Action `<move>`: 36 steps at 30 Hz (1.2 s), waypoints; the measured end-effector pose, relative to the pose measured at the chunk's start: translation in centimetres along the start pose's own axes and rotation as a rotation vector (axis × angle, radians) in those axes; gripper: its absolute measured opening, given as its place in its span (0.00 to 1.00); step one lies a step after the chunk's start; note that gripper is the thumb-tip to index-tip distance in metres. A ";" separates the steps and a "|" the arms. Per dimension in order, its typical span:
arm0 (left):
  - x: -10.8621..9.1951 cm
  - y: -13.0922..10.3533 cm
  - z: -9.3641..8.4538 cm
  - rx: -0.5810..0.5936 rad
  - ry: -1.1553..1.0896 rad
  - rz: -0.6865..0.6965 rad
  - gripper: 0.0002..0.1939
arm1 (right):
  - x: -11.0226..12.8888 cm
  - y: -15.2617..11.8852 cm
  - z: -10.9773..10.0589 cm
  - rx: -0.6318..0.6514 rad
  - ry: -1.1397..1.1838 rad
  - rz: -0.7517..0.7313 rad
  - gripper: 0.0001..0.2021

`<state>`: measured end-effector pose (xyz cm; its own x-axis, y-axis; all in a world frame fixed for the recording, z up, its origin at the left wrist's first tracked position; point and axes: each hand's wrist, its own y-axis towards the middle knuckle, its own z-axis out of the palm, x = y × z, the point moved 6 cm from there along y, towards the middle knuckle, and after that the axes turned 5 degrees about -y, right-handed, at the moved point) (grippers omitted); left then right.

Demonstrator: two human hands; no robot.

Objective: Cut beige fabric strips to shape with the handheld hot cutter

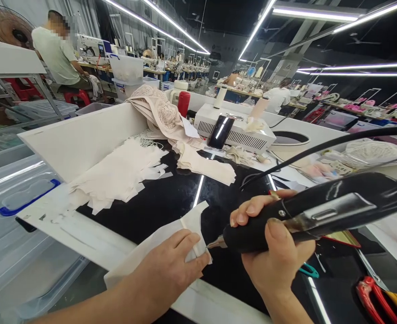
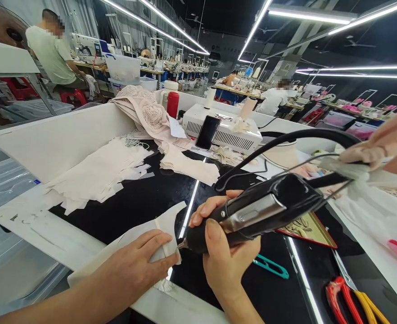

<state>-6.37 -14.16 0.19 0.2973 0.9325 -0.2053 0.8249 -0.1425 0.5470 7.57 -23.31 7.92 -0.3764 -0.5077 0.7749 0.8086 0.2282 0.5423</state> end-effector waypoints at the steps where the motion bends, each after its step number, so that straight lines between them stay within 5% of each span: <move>1: 0.0 0.0 0.0 0.000 0.007 0.004 0.13 | 0.0 -0.1 0.0 0.002 -0.001 0.001 0.17; 19: 0.1 0.0 0.5 -0.042 -0.010 -0.026 0.08 | -0.5 0.8 0.5 -0.016 -0.004 0.011 0.18; 29: -1.5 -1.2 0.6 -0.023 0.087 0.002 0.17 | 0.1 0.0 0.3 -0.001 -0.017 0.045 0.18; 36: 1.7 2.0 -1.4 0.163 -0.060 0.099 0.11 | -0.1 -0.2 0.5 0.029 0.008 0.040 0.20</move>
<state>-4.93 -12.39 2.05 0.4047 0.8905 -0.2078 0.8558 -0.2888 0.4291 7.25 -22.94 7.93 -0.3405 -0.5040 0.7938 0.8094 0.2724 0.5202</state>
